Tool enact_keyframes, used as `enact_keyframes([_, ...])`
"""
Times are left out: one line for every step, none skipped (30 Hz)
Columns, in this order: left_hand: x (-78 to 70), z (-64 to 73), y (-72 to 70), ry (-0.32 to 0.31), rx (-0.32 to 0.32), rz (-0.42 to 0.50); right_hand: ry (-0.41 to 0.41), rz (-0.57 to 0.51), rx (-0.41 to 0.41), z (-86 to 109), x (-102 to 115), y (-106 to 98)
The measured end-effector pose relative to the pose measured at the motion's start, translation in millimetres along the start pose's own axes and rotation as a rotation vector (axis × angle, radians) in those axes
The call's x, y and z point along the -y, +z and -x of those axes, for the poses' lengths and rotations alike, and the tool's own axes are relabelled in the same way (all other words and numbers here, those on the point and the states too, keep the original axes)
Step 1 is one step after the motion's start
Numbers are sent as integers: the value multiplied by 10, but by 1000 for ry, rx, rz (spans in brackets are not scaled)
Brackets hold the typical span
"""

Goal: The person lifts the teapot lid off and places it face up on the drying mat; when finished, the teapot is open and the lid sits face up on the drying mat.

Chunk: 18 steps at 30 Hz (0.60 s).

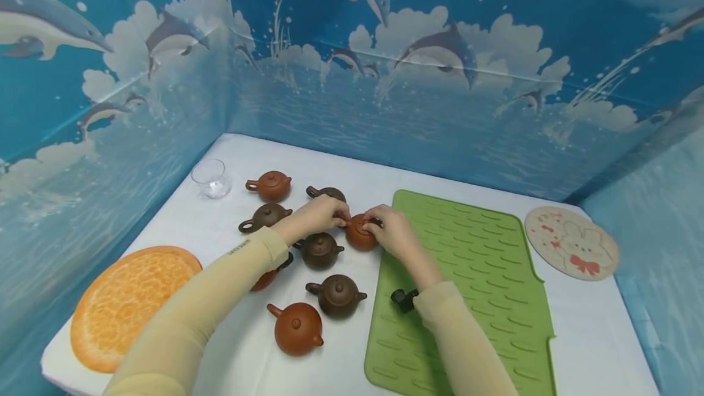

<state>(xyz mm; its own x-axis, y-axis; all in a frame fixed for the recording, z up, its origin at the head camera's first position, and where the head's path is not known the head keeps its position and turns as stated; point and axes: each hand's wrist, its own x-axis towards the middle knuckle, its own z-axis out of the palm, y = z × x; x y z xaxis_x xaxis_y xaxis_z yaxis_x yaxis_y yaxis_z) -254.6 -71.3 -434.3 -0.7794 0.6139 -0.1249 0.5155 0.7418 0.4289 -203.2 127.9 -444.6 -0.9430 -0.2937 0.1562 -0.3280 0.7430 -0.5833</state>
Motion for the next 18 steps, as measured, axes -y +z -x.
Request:
enact_keyframes([-8, 2, 0, 7, -1, -4, 8, -18, -6, 4, -6, 6])
enact_keyframes([-15, 2, -1, 14, -1, -6, 28, -48, -13, 6, -19, 12])
enact_keyframes([-23, 3, 0, 20, -2, -9, 54, -92, -20, 11, -34, 14])
enact_keyframes([-29, 5, 0, 22, -2, -8, 87, -143, -29, 16, -52, 10])
enact_keyframes([-32, 7, 0, 20, 0, -6, 130, -202, -38, 23, -73, 1])
enact_keyframes([-35, 9, 1, 16, 0, -3, 179, -270, -48, 34, -98, -16])
enact_keyframes([-36, 11, 1, 11, 1, 0, 230, -335, -59, 46, -129, -41])
enact_keyframes([-35, 14, 1, 4, 1, 6, 283, -390, -69, 60, -164, -71])
enact_keyframes([-32, 16, 1, -3, 3, 13, 333, -459, -73, 79, -201, -108])
enact_keyframes([-28, 18, 0, -8, 3, 19, 381, -537, -71, 99, -247, -146])
enact_keyframes([-22, 19, -2, -14, 3, 24, 423, -632, -66, 120, -292, -185])
enact_keyframes([-17, 20, -5, -20, 3, 28, 452, -733, -61, 140, -342, -222])
enact_keyframes([-15, 22, -1, -23, 2, 33, 477, -836, -54, 172, -395, -257])
enact_keyframes([-13, 23, 2, -27, 1, 38, 497, -942, -45, 204, -443, -289])
enact_keyframes([-12, 23, 5, -27, -1, 40, 503, -1056, -27, 236, -493, -319])
enact_keyframes([-11, 24, 7, -28, -3, 42, 508, -1154, -10, 265, -537, -346])
enact_keyframes([-11, 25, 9, -29, -4, 44, 514, -1236, 1, 294, -572, -369])
enact_keyframes([-12, 24, 10, -27, -5, 45, 520, -1292, 11, 322, -606, -389])
